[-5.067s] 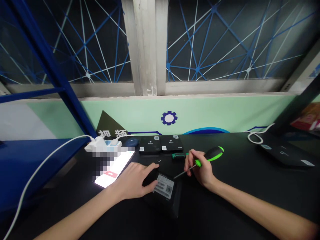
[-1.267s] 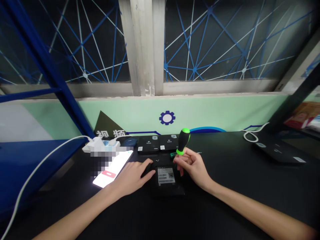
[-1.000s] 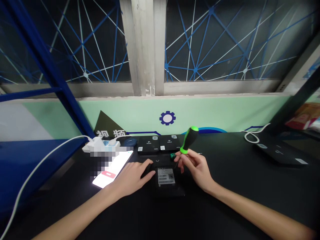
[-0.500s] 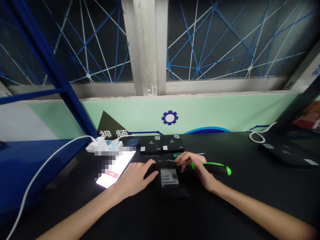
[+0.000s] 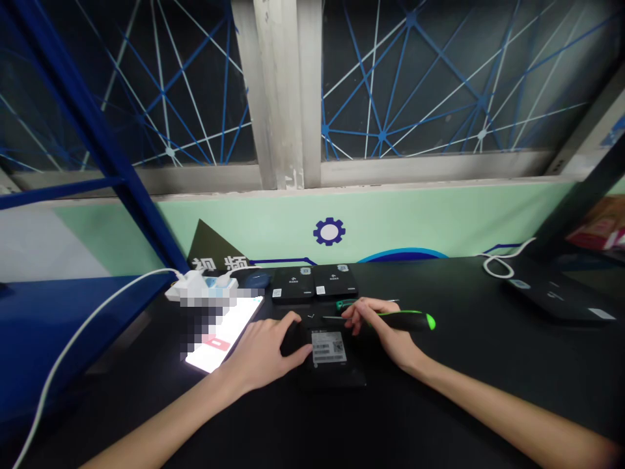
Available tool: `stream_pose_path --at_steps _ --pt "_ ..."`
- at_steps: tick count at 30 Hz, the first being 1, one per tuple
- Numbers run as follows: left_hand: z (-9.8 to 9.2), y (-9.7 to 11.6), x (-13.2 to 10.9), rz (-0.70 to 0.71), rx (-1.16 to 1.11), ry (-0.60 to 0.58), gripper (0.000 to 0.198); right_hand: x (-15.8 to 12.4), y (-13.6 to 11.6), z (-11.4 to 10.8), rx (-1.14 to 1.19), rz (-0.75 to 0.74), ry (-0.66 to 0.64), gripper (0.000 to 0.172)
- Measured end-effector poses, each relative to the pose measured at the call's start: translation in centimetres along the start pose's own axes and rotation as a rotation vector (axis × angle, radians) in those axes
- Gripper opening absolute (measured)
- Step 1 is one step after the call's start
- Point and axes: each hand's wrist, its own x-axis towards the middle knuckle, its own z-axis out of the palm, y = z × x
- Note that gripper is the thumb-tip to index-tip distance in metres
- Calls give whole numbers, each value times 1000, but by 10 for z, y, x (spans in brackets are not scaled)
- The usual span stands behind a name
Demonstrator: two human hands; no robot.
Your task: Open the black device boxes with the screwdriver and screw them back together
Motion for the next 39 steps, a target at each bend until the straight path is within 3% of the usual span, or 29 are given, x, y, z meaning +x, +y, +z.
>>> stream_pose_path --at_steps 6,14,18,21,26,28,32,39 --pt "2 -5 0 -27 -49 -9 62 3 1 -5 151 -62 148 47" --pt "-8 -22 7 91 -389 -169 41 11 -9 -19 499 20 283 48" --pt "0 -19 7 45 -284 17 34 12 -17 -24 504 123 131 37" --pt "2 -15 3 127 -185 46 34 14 -19 -28 342 173 60 35" --pt "2 -14 2 187 -135 73 34 14 -16 -31 -244 283 -146 29" --pt "3 -14 2 177 -113 128 33 12 -14 -29 -426 241 -204 35" --pt "3 -12 1 220 -36 199 31 9 -15 -25 -759 114 -227 51" --pt "-3 -9 -2 351 -55 109 46 6 -10 -24 -1091 75 -204 46"
